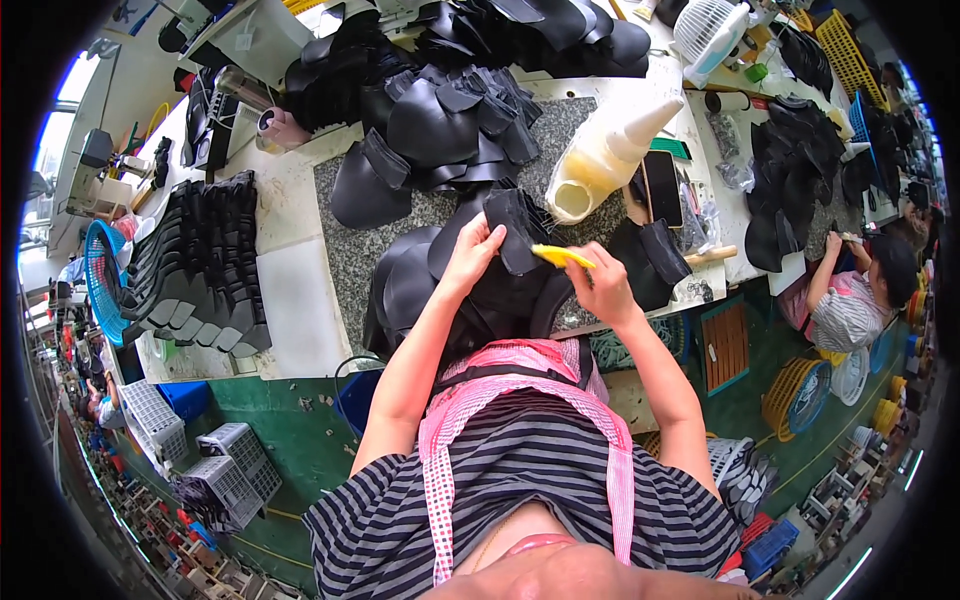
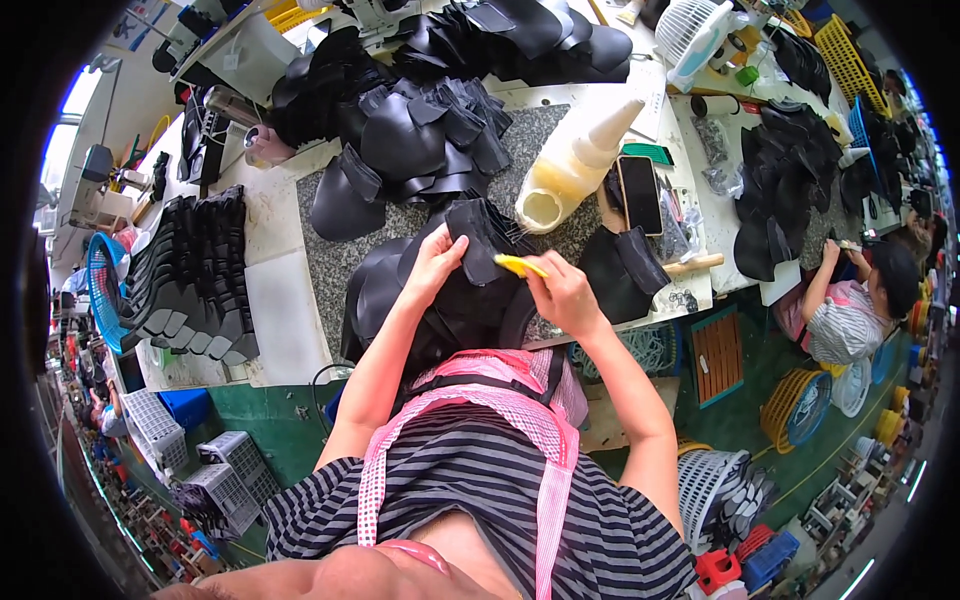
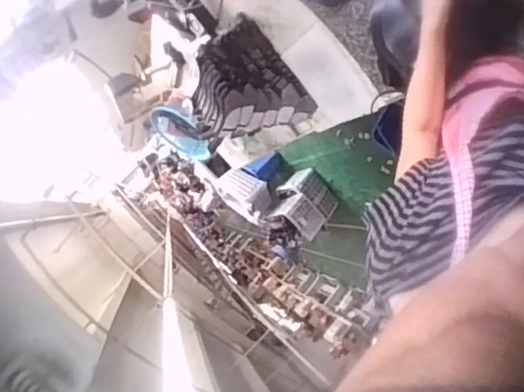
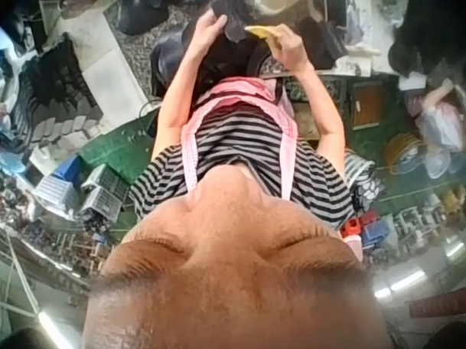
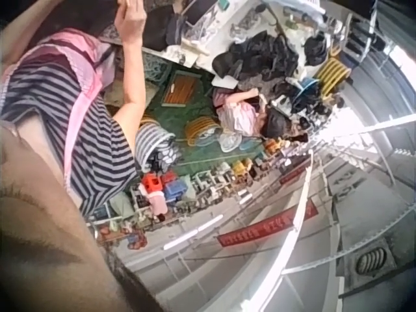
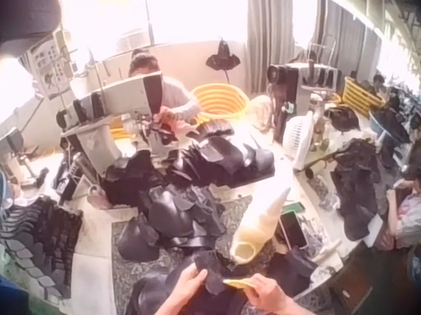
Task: Applying glue to black leather shoe components using a small yellow spreader tool.
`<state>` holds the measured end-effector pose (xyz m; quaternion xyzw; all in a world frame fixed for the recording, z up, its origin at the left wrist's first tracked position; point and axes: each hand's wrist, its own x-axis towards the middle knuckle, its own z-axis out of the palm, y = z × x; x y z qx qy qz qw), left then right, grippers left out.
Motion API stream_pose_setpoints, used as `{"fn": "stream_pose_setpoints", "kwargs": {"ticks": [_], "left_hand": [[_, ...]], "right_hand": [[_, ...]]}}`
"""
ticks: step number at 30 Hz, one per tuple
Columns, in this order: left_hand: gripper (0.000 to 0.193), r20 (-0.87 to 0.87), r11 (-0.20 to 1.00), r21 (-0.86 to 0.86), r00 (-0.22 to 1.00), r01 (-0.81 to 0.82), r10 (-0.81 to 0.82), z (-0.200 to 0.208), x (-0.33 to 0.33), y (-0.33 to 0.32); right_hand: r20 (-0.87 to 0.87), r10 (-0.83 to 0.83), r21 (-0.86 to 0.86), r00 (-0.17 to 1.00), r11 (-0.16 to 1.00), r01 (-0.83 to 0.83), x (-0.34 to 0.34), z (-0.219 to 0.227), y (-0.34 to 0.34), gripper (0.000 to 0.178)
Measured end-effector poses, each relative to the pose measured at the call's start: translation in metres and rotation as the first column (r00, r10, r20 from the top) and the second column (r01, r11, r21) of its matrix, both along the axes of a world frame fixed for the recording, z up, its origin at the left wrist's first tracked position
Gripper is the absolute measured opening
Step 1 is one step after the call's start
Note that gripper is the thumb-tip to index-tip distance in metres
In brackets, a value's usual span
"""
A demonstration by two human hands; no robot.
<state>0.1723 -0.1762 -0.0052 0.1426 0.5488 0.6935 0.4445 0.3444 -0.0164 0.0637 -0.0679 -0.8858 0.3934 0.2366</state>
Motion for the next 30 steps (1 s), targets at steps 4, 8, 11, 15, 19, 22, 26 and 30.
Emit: {"fn": "stream_pose_setpoints", "kwargs": {"ticks": [4,8,11,15,19,22,26,30], "left_hand": [[0.024,0.063,1.000,-0.005,0.998,0.010,-0.010,-0.013,-0.004,-0.005],[0.022,0.078,0.999,0.025,0.996,0.035,-0.037,-0.014,0.001,0.002],[0.021,0.099,1.000,0.011,0.995,0.028,-0.029,-0.011,0.004,0.001],[0.022,0.182,0.996,0.074,0.983,-0.042,0.028,-0.004,0.001,-0.002],[0.023,0.178,0.997,0.022,0.981,-0.076,0.071,-0.001,-0.002,-0.005],[0.019,0.198,0.997,0.030,0.978,-0.066,0.058,0.000,-0.003,-0.003],[0.019,0.180,0.999,0.049,0.984,-0.018,0.009,-0.005,-0.002,-0.005],[0.023,0.103,0.998,-0.062,0.994,-0.020,0.027,0.007,-0.003,-0.012]], "right_hand": [[0.020,-0.200,-0.037,0.980,0.979,0.201,0.029,0.004,0.007,0.003],[0.012,-0.228,-0.079,0.974,0.970,0.228,-0.013,0.004,-0.007,0.004],[-0.046,-0.303,-0.206,0.952,0.935,0.288,-0.040,-0.007,-0.007,0.012],[-0.103,0.067,0.075,0.992,0.995,-0.059,0.000,-0.010,-0.007,0.027],[-0.065,-0.050,0.037,0.997,0.998,0.053,0.037,-0.007,0.001,0.016],[-0.114,-0.112,-0.006,0.987,0.994,0.112,0.022,-0.001,-0.005,0.013],[-0.178,-0.157,-0.029,0.971,0.988,0.154,-0.045,-0.011,-0.010,0.006],[-0.198,-0.150,-0.008,0.969,0.988,0.152,-0.088,-0.006,-0.005,0.014]]}}
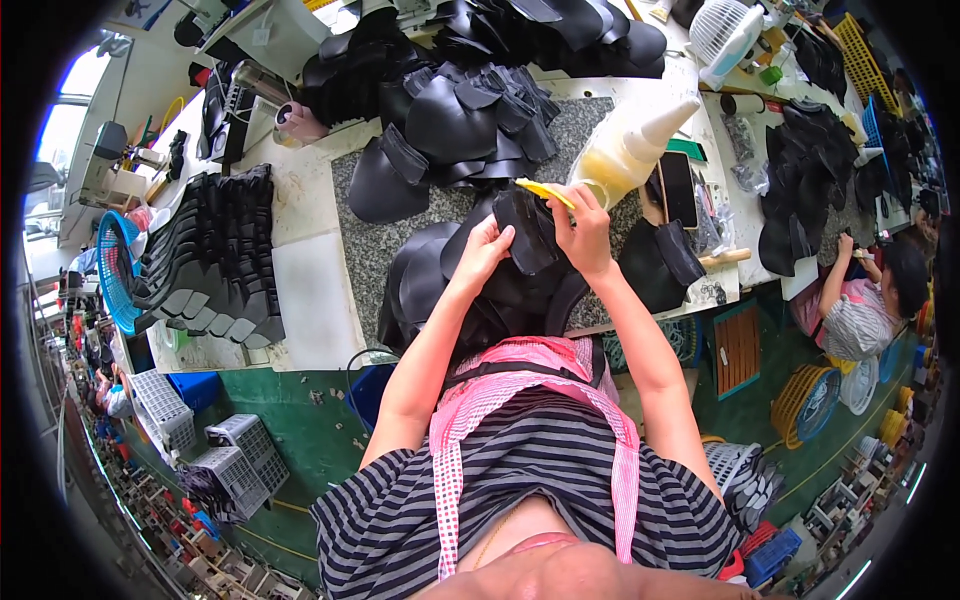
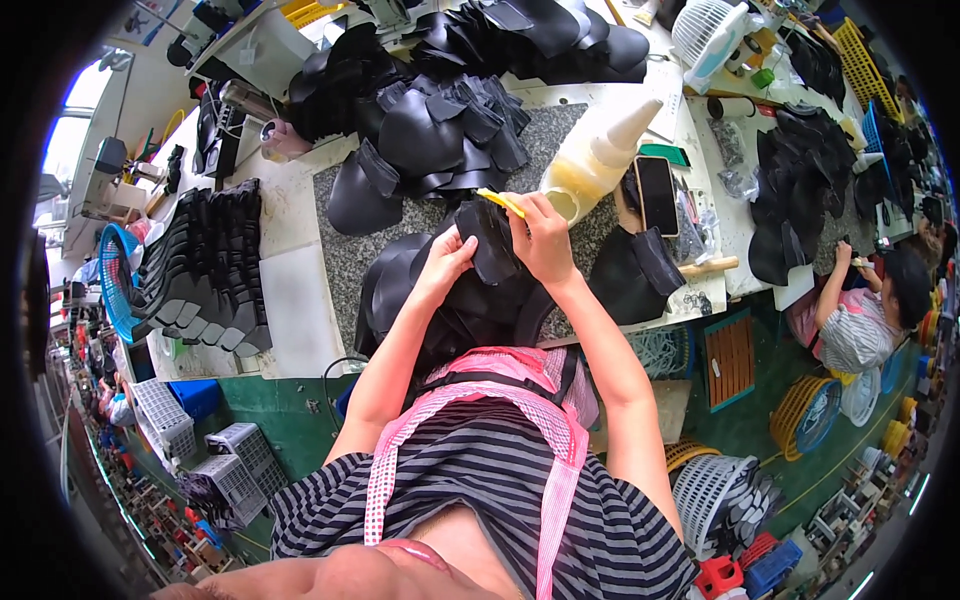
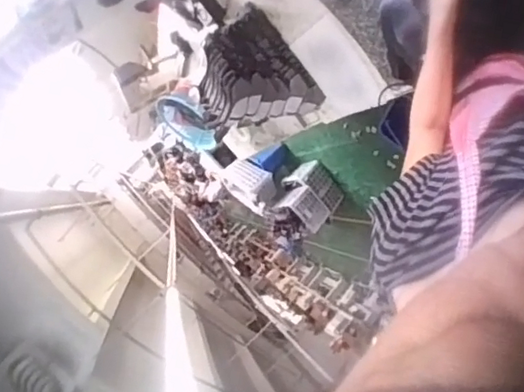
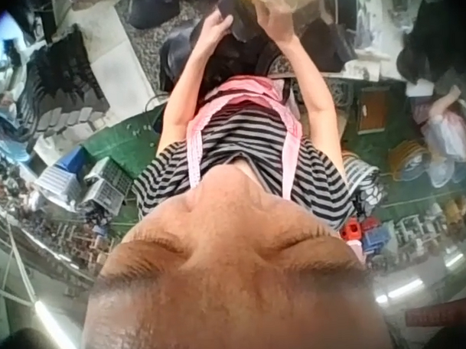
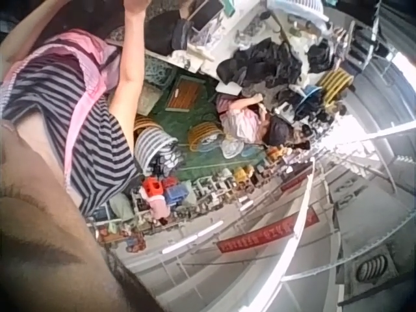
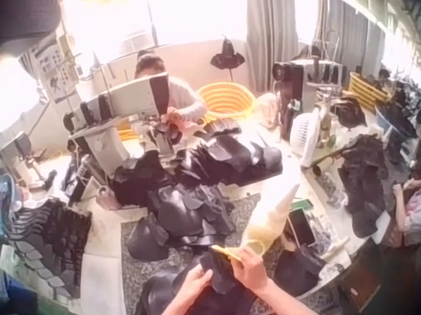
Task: Applying glue to black leather shoe components using a small yellow spreader tool.
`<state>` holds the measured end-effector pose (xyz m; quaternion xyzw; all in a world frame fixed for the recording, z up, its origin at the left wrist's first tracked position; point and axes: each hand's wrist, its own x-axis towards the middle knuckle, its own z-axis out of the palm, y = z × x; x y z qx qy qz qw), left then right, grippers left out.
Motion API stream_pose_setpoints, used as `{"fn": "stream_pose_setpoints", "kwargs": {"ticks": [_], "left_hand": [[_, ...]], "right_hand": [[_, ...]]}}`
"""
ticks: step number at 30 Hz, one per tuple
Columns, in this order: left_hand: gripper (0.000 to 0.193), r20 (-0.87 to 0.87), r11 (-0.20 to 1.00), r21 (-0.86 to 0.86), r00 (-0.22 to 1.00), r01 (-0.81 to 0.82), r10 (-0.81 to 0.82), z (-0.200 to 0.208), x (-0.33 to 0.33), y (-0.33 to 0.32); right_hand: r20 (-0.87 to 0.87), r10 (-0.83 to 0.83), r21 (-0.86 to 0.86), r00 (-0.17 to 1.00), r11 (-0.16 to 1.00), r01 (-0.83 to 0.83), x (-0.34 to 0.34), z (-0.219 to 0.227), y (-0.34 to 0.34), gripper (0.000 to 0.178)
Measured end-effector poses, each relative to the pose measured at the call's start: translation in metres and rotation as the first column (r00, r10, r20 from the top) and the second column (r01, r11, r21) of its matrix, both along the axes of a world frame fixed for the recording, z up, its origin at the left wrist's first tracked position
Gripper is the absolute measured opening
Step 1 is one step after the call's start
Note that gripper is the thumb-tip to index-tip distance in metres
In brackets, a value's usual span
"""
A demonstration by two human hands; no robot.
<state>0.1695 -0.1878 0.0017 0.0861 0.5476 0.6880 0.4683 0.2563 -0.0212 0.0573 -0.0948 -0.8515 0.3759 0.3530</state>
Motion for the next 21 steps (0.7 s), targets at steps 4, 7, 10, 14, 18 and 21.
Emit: {"fn": "stream_pose_setpoints", "kwargs": {"ticks": [4,7,10,14,18,21], "left_hand": [[0.025,-0.078,0.994,-0.034,0.992,0.100,-0.102,-0.003,-0.018,-0.013],[0.019,-0.076,0.991,-0.100,0.994,-0.090,0.083,0.059,-0.050,-0.020],[0.028,-0.295,0.959,-0.120,0.932,-0.257,0.212,0.082,-0.115,-0.044],[0.023,-0.352,0.932,0.066,0.866,-0.356,0.356,0.158,-0.159,-0.019],[0.041,-0.824,0.907,-0.163,0.560,-0.389,0.092,0.129,-0.216,0.003],[0.067,-0.824,0.885,-0.180,0.557,-0.428,0.101,0.091,-0.170,0.035]], "right_hand": [[-0.042,0.087,0.005,0.995,0.996,-0.087,0.005,0.012,-0.004,0.018],[0.070,-0.146,0.032,0.987,0.989,0.144,0.026,0.012,0.017,0.008],[0.085,-0.308,-0.080,0.948,0.946,0.315,0.049,0.012,0.041,0.005],[0.142,-0.390,-0.147,0.910,0.901,0.409,0.068,0.002,0.059,0.005],[0.291,-0.319,0.021,0.902,0.945,0.327,0.063,-0.015,0.064,0.006],[0.253,-0.206,0.065,0.945,0.979,0.196,0.049,-0.034,0.060,0.011]]}}
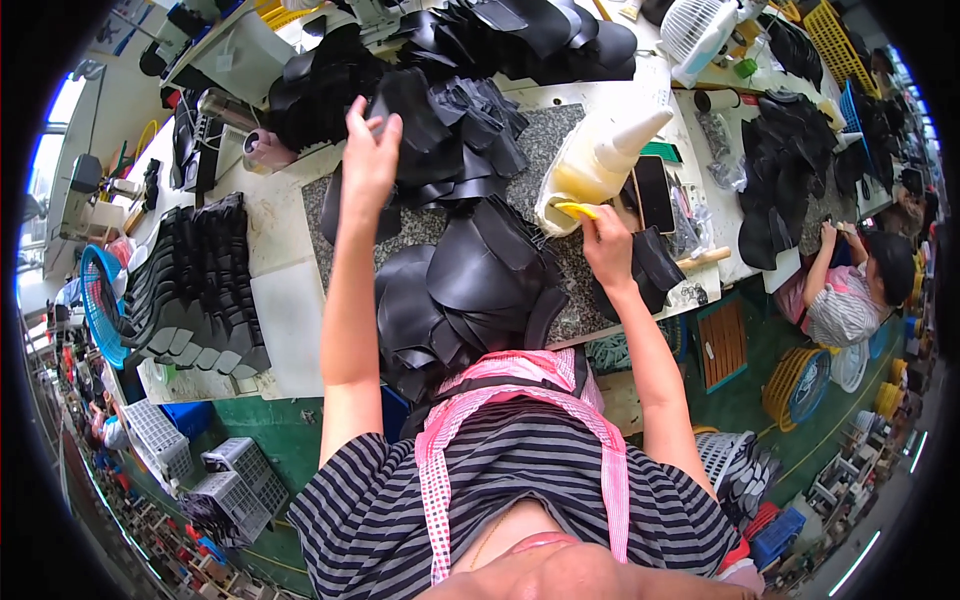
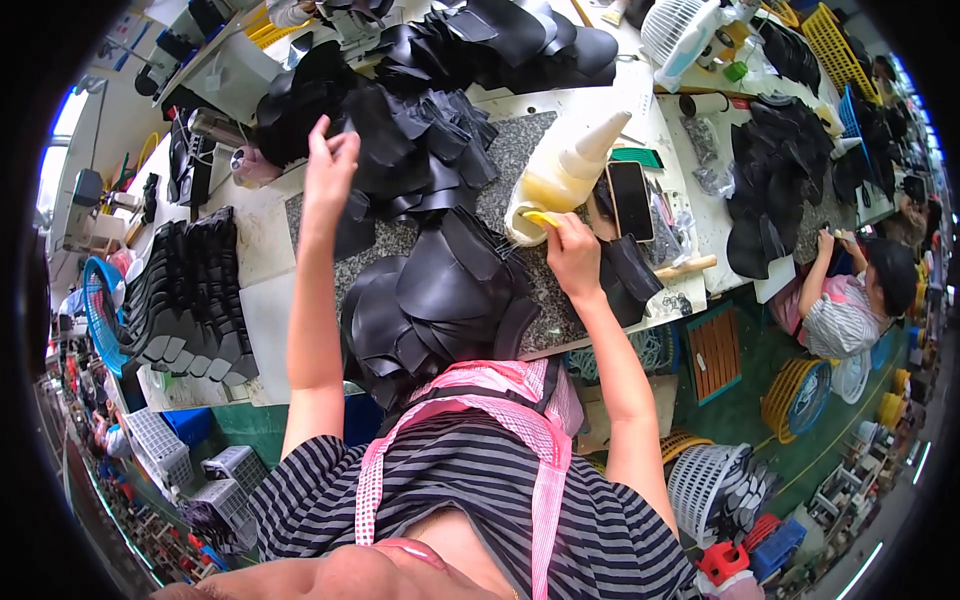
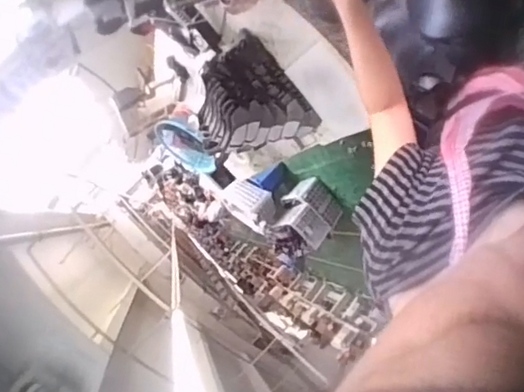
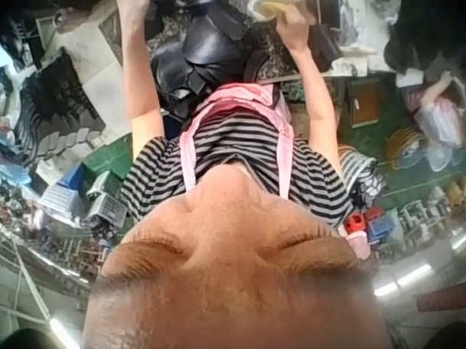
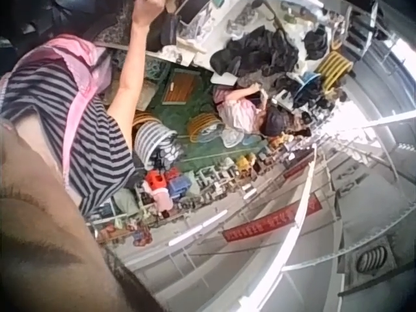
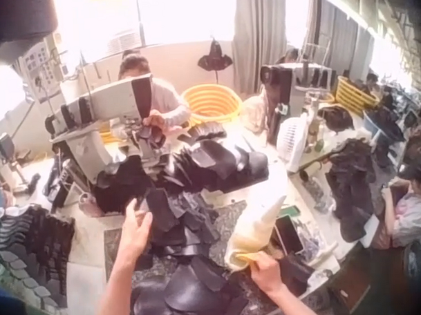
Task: Applying glue to black leather shoe components using a small yellow spreader tool.
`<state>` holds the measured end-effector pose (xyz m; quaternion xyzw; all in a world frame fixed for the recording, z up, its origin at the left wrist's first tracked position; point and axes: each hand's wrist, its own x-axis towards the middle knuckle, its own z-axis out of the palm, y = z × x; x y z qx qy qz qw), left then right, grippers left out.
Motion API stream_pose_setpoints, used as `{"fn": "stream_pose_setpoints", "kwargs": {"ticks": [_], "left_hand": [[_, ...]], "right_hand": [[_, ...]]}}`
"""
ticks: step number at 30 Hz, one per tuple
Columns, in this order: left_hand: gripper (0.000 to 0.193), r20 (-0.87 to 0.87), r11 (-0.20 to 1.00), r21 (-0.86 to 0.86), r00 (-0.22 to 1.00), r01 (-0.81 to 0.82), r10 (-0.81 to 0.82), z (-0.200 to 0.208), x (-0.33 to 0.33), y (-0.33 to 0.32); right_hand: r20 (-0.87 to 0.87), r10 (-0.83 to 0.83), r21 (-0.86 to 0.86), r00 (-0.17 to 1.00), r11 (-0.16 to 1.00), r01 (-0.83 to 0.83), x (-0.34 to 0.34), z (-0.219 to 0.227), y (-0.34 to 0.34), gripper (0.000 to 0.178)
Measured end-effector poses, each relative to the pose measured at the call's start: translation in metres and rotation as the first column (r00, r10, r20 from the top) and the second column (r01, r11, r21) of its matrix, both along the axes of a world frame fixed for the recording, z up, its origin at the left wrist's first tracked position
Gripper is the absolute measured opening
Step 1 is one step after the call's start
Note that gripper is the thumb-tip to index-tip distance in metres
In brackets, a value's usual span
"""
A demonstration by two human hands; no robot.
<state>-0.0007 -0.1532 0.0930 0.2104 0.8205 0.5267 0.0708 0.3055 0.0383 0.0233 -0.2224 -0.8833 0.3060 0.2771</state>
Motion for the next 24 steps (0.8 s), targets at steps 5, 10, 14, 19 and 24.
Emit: {"fn": "stream_pose_setpoints", "kwargs": {"ticks": [5,10,14,19,24], "left_hand": [[0.068,0.484,0.997,-0.071,0.875,0.044,-0.004,-0.092,0.122,-0.013],[0.079,0.734,0.987,0.100,0.679,-0.124,0.011,-0.103,0.179,-0.006],[0.056,0.727,0.988,0.154,0.674,0.032,-0.135,-0.117,0.171,-0.008],[0.043,0.778,0.924,0.381,0.554,-0.040,-0.297,-0.127,0.178,-0.009],[0.024,0.741,0.880,0.475,0.530,0.022,-0.413,-0.126,0.175,-0.012]], "right_hand": [[-0.051,-0.299,-0.309,0.953,0.912,0.269,0.010,-0.005,-0.003,0.011],[0.022,-0.305,-0.724,0.952,0.652,0.226,0.029,-0.032,0.018,0.018],[-0.151,-0.143,-0.703,0.978,0.712,-0.004,0.002,0.005,-0.014,0.014],[-0.106,0.137,-0.176,0.985,0.972,-0.154,-0.046,0.009,-0.032,0.010],[-0.219,0.149,-0.097,0.964,0.980,-0.174,-0.055,0.032,-0.045,0.006]]}}
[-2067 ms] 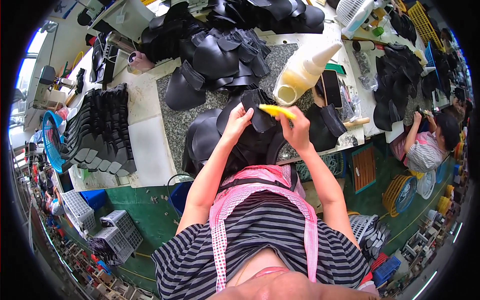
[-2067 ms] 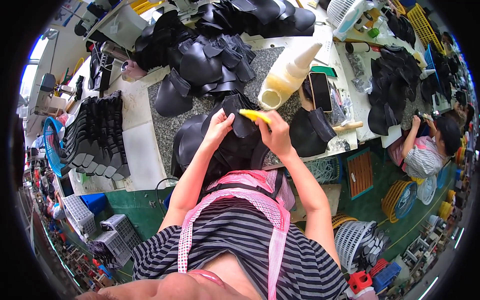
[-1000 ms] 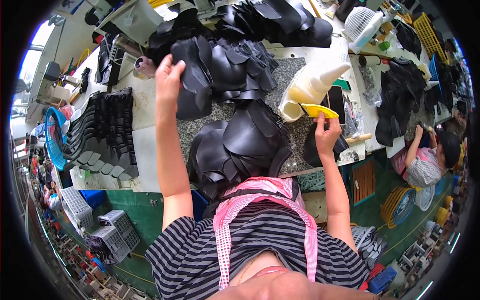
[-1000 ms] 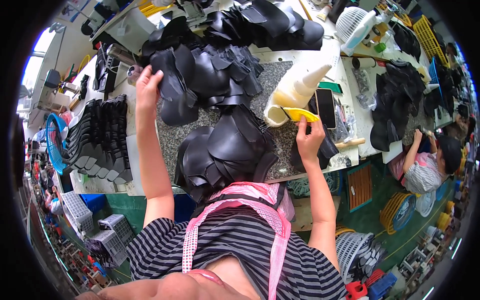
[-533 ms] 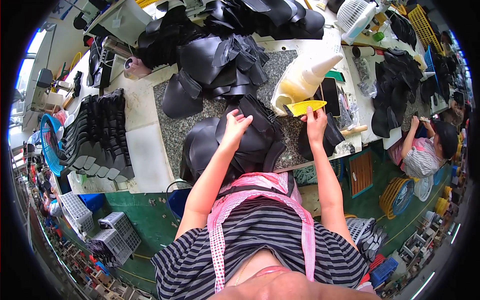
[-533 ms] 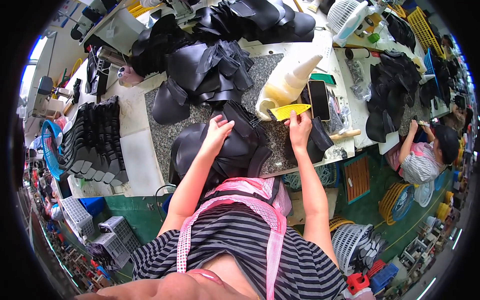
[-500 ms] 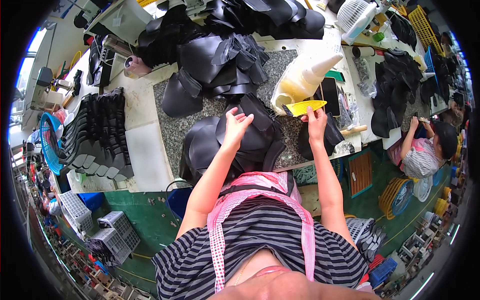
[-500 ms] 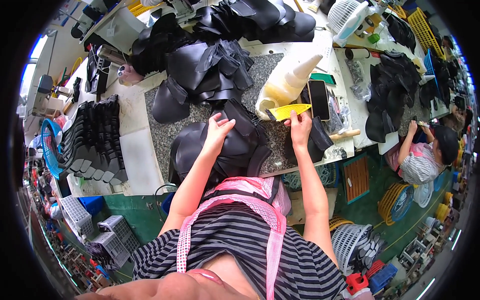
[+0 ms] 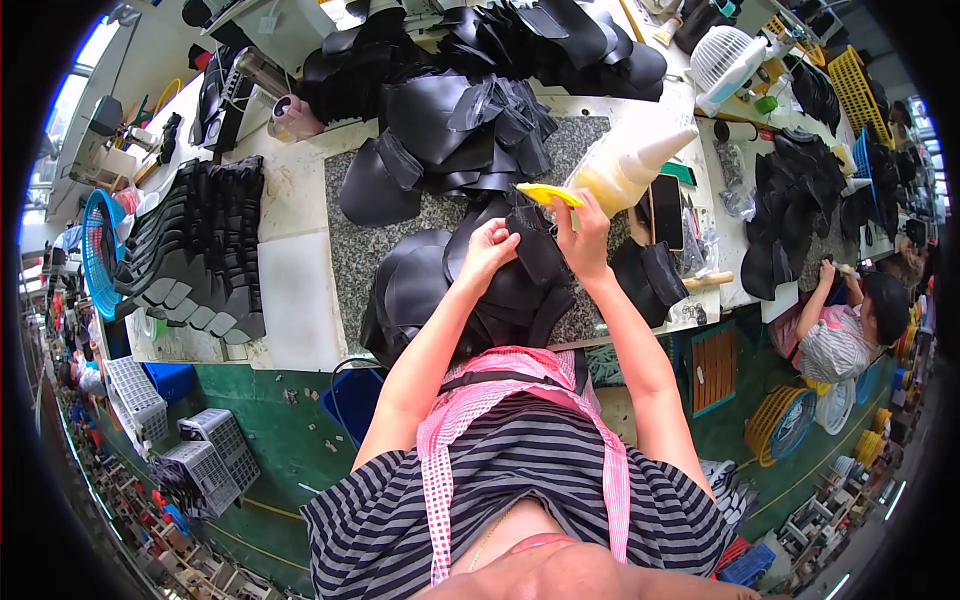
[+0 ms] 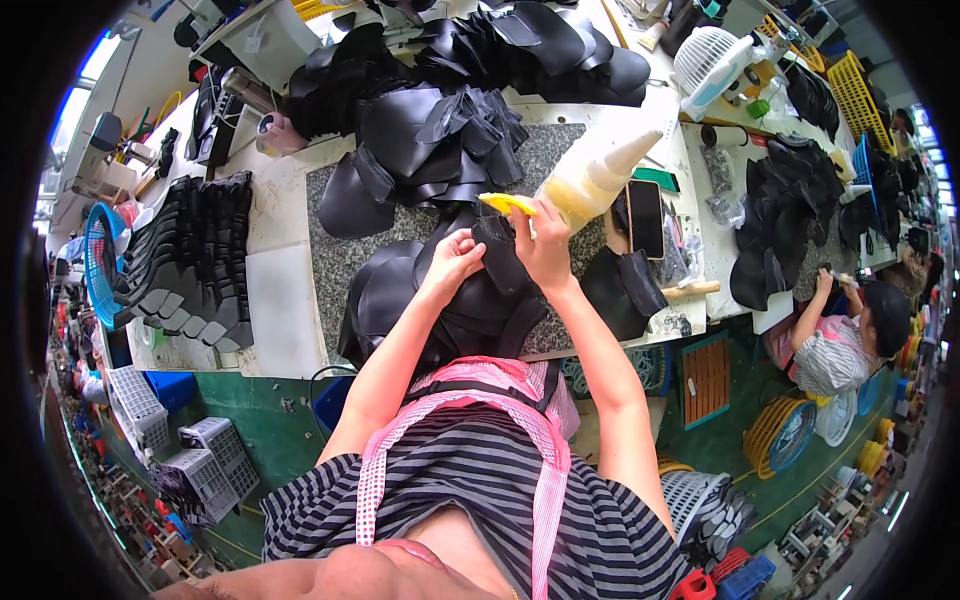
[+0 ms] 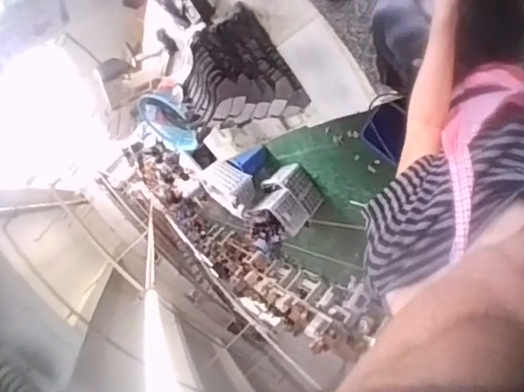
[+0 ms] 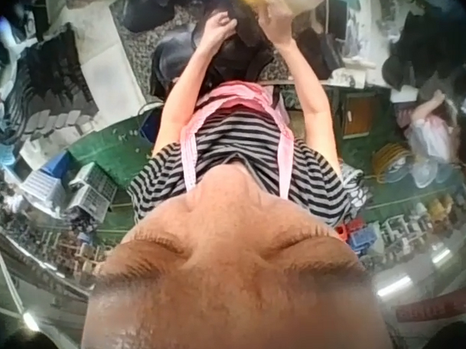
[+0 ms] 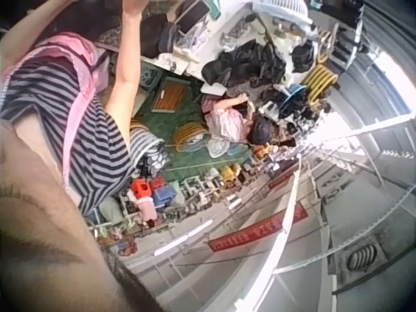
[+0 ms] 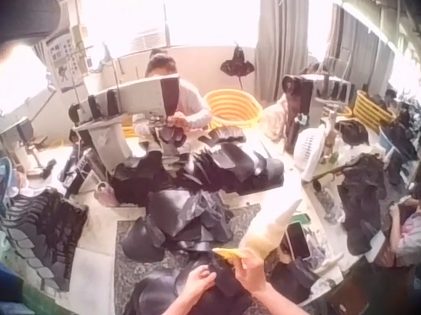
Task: Applying glue to black leather shoe components using a small yellow spreader tool.
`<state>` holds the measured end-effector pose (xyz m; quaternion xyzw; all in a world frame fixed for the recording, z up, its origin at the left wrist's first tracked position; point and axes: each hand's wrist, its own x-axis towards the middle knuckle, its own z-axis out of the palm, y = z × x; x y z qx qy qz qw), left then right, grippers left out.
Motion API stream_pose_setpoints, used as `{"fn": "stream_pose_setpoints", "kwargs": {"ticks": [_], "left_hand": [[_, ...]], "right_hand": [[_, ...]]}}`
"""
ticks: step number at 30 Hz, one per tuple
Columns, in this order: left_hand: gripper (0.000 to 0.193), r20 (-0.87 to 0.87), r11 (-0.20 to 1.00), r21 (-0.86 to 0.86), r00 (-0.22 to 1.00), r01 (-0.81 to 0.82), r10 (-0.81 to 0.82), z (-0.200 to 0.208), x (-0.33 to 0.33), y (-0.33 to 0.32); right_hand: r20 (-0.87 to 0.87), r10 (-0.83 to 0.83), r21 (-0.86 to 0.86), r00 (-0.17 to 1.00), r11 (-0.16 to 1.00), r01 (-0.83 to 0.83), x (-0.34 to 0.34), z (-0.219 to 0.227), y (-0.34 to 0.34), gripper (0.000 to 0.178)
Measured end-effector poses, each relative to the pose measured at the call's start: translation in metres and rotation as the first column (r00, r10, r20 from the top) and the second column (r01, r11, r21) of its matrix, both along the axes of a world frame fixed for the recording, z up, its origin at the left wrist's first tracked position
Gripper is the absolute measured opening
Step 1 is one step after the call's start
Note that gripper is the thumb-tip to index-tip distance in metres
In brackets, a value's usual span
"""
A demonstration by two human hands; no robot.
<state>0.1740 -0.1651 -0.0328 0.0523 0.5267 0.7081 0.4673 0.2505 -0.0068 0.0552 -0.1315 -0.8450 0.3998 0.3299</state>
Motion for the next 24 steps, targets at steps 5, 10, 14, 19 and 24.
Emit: {"fn": "stream_pose_setpoints", "kwargs": {"ticks": [5,10,14,19,24], "left_hand": [[0.008,0.108,1.000,0.022,0.994,-0.009,0.007,0.005,0.002,0.003],[0.012,0.151,0.996,0.087,0.988,-0.025,0.011,-0.004,-0.002,0.002],[0.013,0.169,0.996,0.085,0.986,-0.003,-0.012,0.000,-0.001,0.005],[0.014,0.179,0.990,0.138,0.984,-0.012,-0.013,-0.011,-0.002,0.001],[0.011,0.184,0.992,0.126,0.983,-0.033,0.010,-0.008,-0.001,0.002]], "right_hand": [[0.110,0.080,0.052,0.991,0.995,-0.086,0.032,-0.009,0.015,0.011],[0.237,0.203,-0.088,0.950,0.978,-0.187,0.076,0.012,0.031,0.013],[0.117,0.086,-0.002,0.989,0.996,-0.086,0.071,0.011,0.023,0.019],[0.162,0.288,0.182,0.944,0.931,-0.316,0.103,-0.014,0.007,0.034],[0.056,0.087,0.117,0.995,0.989,-0.093,0.132,-0.001,0.007,0.026]]}}
